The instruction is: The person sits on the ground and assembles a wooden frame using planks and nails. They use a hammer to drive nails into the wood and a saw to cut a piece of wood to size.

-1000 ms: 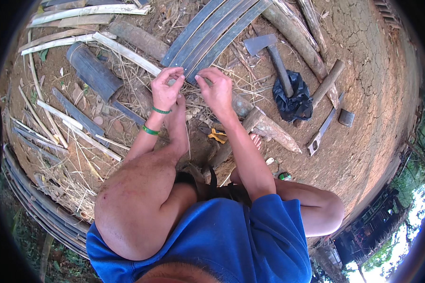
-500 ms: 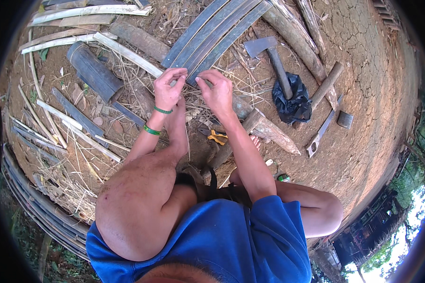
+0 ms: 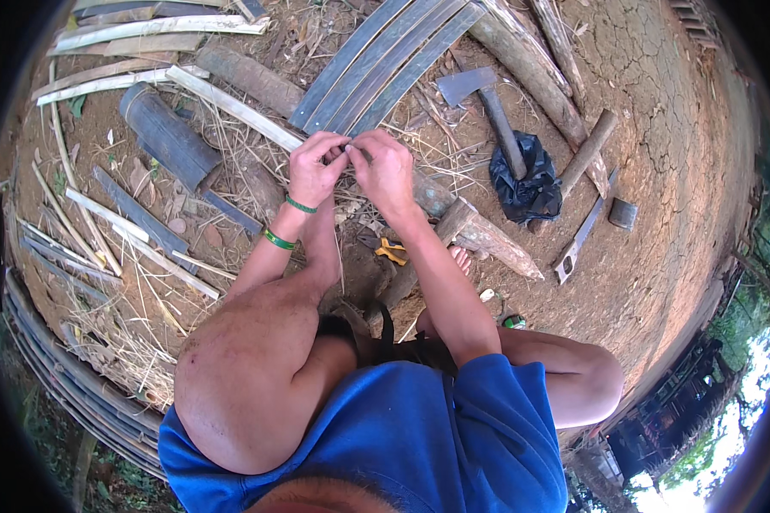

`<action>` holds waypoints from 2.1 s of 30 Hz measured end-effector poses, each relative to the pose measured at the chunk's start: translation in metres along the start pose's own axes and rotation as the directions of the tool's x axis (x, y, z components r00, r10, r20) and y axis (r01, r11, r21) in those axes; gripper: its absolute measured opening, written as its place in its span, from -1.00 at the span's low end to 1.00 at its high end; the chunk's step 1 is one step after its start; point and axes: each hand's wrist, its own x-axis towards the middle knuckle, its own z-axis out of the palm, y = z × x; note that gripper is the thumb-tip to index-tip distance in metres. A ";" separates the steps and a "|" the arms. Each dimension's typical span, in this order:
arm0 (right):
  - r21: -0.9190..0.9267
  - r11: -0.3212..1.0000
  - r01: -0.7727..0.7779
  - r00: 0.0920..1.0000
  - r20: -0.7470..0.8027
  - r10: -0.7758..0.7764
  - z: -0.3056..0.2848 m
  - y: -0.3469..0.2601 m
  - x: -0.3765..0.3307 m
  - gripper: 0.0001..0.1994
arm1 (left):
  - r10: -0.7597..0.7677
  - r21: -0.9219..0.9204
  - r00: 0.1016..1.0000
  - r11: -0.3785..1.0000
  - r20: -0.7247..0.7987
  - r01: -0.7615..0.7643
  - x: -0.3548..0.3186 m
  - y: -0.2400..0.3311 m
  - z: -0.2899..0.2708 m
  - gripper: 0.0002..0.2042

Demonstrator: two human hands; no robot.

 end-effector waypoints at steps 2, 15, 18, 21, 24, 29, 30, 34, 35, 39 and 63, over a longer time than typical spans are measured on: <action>0.002 1.000 -0.023 1.000 -0.005 0.023 0.001 -0.001 0.000 -0.92 | 0.007 0.002 0.999 1.000 -0.036 -0.007 -0.001 -0.004 0.004 -0.79; -0.036 0.995 -0.092 0.996 0.005 0.092 0.004 0.002 -0.001 -0.90 | 0.042 0.035 0.995 0.999 -0.095 -0.039 -0.008 -0.016 0.013 -0.90; -0.033 0.999 -0.037 0.999 0.030 0.038 -0.009 0.000 0.009 -0.86 | 0.093 0.068 0.990 0.994 -0.104 -0.086 -0.007 -0.014 0.013 -0.91; -0.132 0.991 -0.008 0.994 -0.109 -0.006 -0.040 0.027 0.033 -0.79 | 0.108 0.045 0.986 0.994 -0.129 -0.103 -0.009 -0.016 0.011 -0.91; -0.616 0.777 -0.128 0.984 -0.177 0.022 -0.095 0.103 0.050 -0.55 | 0.118 0.030 0.984 0.993 -0.131 -0.115 -0.012 -0.018 0.012 -0.90; -0.672 0.712 -0.205 0.976 -0.089 0.197 -0.133 0.198 0.045 -0.39 | 0.117 0.031 0.984 0.993 -0.132 -0.114 -0.009 -0.020 0.015 -0.90; -0.678 0.717 -0.163 0.985 -0.066 0.162 -0.138 0.208 0.044 -0.42 | 0.113 0.034 0.985 0.993 -0.131 -0.110 -0.007 -0.019 0.014 -0.89; -0.727 0.686 -0.023 0.998 0.026 0.061 -0.145 0.206 0.050 -0.49 | 0.126 0.049 0.984 0.991 -0.125 -0.121 -0.009 -0.022 0.013 -0.90; -0.722 0.692 0.002 0.999 0.028 0.026 -0.152 0.198 0.048 -0.50 | 0.138 0.046 0.983 0.990 -0.117 -0.133 -0.008 -0.021 0.015 -0.90; -0.719 0.693 0.060 0.998 0.027 -0.058 -0.173 0.142 0.040 -0.52 | 0.164 0.029 0.980 0.986 -0.114 -0.161 -0.006 -0.020 0.019 -0.91; -0.276 0.941 -0.197 0.920 0.279 0.275 -0.043 -0.016 -0.068 -0.54 | 0.203 0.048 0.973 0.979 -0.110 -0.199 -0.010 -0.023 0.010 -0.87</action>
